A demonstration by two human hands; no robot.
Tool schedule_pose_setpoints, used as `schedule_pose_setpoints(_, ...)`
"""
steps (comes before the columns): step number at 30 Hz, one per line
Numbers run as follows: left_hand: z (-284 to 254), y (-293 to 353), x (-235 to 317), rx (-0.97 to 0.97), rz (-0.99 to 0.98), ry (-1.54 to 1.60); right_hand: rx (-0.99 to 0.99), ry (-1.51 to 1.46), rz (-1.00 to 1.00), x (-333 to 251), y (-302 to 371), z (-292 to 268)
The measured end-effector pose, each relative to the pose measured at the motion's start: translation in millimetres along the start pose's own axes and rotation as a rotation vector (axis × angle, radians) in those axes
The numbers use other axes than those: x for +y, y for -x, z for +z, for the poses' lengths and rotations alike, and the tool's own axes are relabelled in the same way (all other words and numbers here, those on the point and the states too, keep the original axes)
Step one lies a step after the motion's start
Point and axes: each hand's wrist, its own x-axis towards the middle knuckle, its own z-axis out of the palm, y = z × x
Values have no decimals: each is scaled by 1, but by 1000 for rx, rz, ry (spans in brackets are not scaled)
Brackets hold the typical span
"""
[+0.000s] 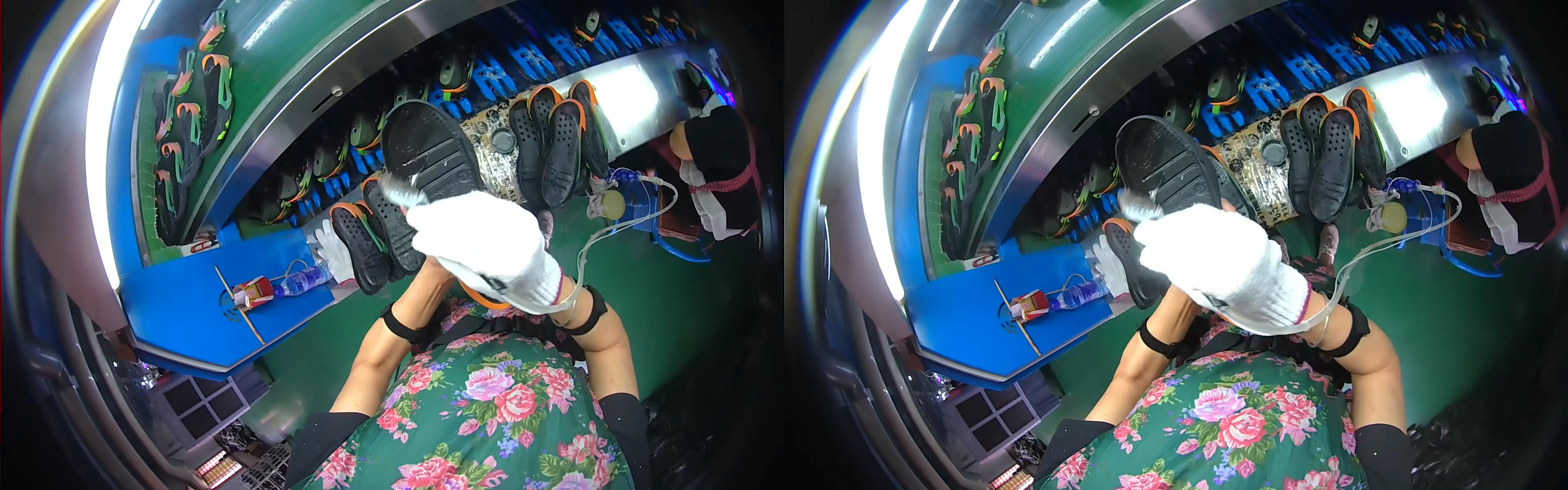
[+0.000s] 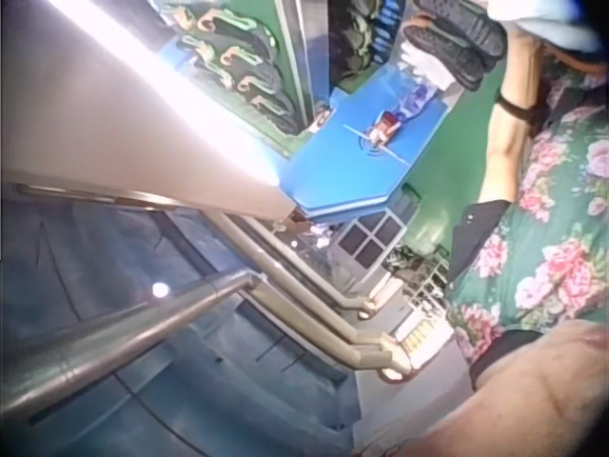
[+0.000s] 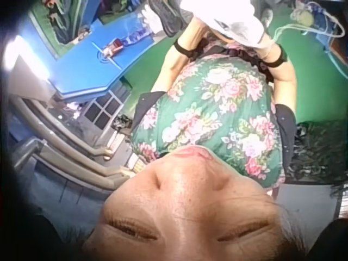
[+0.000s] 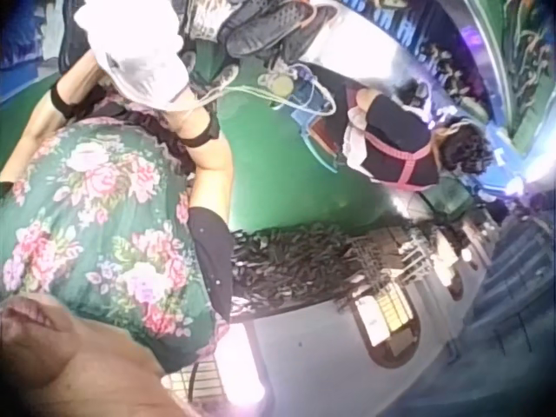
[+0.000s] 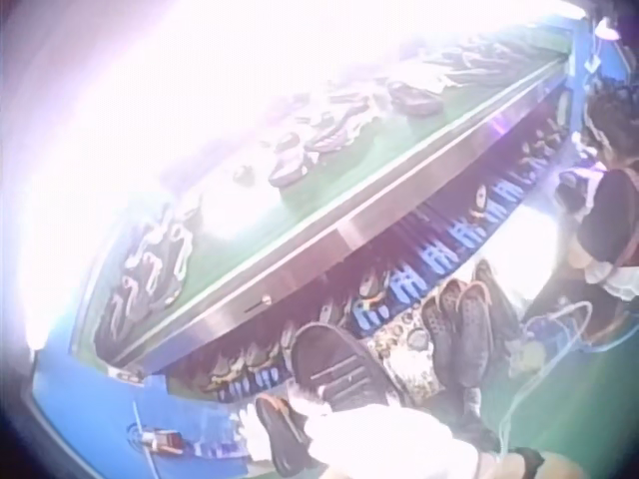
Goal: Apply adhesive to the edges and center of shoe soles using a brush.
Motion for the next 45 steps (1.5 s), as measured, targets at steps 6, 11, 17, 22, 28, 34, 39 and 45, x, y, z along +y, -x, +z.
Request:
schedule_pose_setpoints(6, -7, -1, 3, -1, -112, -33, 17, -4, 60, 5, 7, -18)
schedule_pose_setpoints(11, -19, 0, 9, -105, -275, 2, -24, 73, -141, -3, 9, -12)
schedule_pose_setpoints(17, -30, 3, 19, 18, -173, -198, -74, 29, -28, 9, 14, -11)
schedule_pose_setpoints(22, -19, -7, 13, -239, -224, 138, -120, -179, 18, 6, 28, -6)
schedule_pose_setpoints(28, 2, -9, 30, -7, -176, -41, -120, -17, 68, 4, 36, 0)
schedule_pose_setpoints(34, 23, -16, 41, -125, -174, -43, -164, -127, 68, 12, 36, -17)
schedule_pose_setpoints(39, 30, -17, 44, -88, -144, -82, -195, -47, 117, -1, 48, 1)
schedule_pose_setpoints(45, 22, -21, 52, -88, -103, 23, -124, -170, 98, 3, 45, -6)
